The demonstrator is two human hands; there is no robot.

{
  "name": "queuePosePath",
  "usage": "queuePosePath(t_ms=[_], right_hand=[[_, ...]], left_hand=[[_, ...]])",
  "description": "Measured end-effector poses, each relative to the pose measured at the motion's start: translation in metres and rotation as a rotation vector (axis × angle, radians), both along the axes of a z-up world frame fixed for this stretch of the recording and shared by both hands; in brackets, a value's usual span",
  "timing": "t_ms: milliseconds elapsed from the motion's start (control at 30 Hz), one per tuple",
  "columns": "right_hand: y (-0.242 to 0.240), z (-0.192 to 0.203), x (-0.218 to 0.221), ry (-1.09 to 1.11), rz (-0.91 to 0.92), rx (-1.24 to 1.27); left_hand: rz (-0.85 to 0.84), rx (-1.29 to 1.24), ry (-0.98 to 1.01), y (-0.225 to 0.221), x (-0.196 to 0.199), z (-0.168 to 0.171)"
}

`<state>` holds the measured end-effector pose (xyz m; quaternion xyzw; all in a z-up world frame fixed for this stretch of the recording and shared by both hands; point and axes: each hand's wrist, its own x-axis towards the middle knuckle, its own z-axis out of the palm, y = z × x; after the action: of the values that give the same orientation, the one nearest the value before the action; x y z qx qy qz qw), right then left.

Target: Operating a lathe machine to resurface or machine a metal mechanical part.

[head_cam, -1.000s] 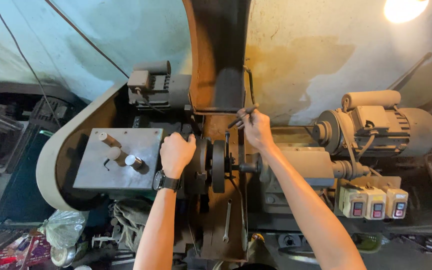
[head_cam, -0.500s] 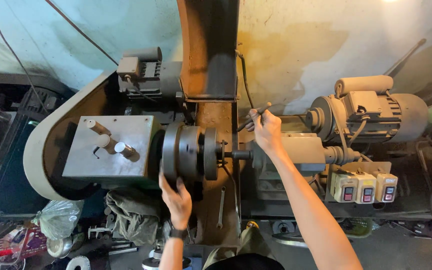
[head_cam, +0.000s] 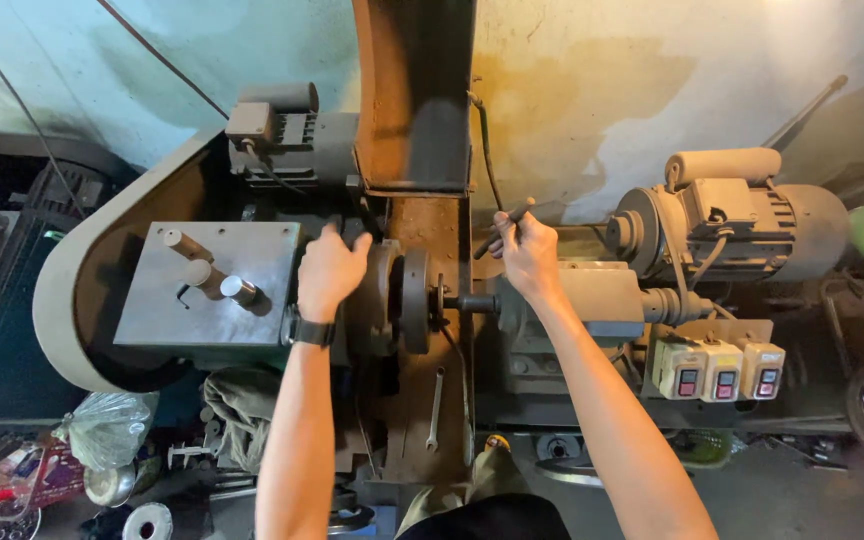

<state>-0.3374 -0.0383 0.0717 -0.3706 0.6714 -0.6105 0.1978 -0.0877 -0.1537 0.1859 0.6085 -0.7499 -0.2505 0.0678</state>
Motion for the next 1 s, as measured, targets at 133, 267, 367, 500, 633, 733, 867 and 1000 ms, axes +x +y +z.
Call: queuePosePath(t_ms=[133, 267, 367, 500, 633, 733, 867, 1000], right_hand=[[0.002, 0.008, 0.004, 0.001, 0.003, 0.005], [0.005, 0.015, 0.007, 0.038, 0.023, -0.015], [0.001, 0.012, 0.008, 0.017, 0.036, -0.017], [0.001, 0.009, 0.007, -0.052, 0.055, -0.03], [0.0, 0.008, 0.005, -0.047, 0.056, -0.011], [0.002, 0.003, 0.002, -0.046, 0.055, -0.007], [0.001, 0.003, -0.001, -0.057, 0.041, -0.014], [0.002, 0.004, 0.002, -0.087, 0.044, -0.058]], left_hand=[[0.006, -0.406, 0.23, 0.043, 0.037, -0.07], [0.008, -0.694, 0.686, 0.103, 0.06, -0.118], [0.079, -0.604, 0.779, 0.136, 0.08, -0.198], [0.091, -0.812, 0.611, 0.151, 0.077, -0.159], [-0.073, -0.837, 0.583, 0.076, 0.047, -0.061], [-0.193, -0.605, 0.443, 0.024, 0.028, -0.04], [0.036, -0.294, 0.275, 0.038, 0.032, -0.054], [0.044, -0.596, 0.698, 0.091, 0.055, -0.091]])
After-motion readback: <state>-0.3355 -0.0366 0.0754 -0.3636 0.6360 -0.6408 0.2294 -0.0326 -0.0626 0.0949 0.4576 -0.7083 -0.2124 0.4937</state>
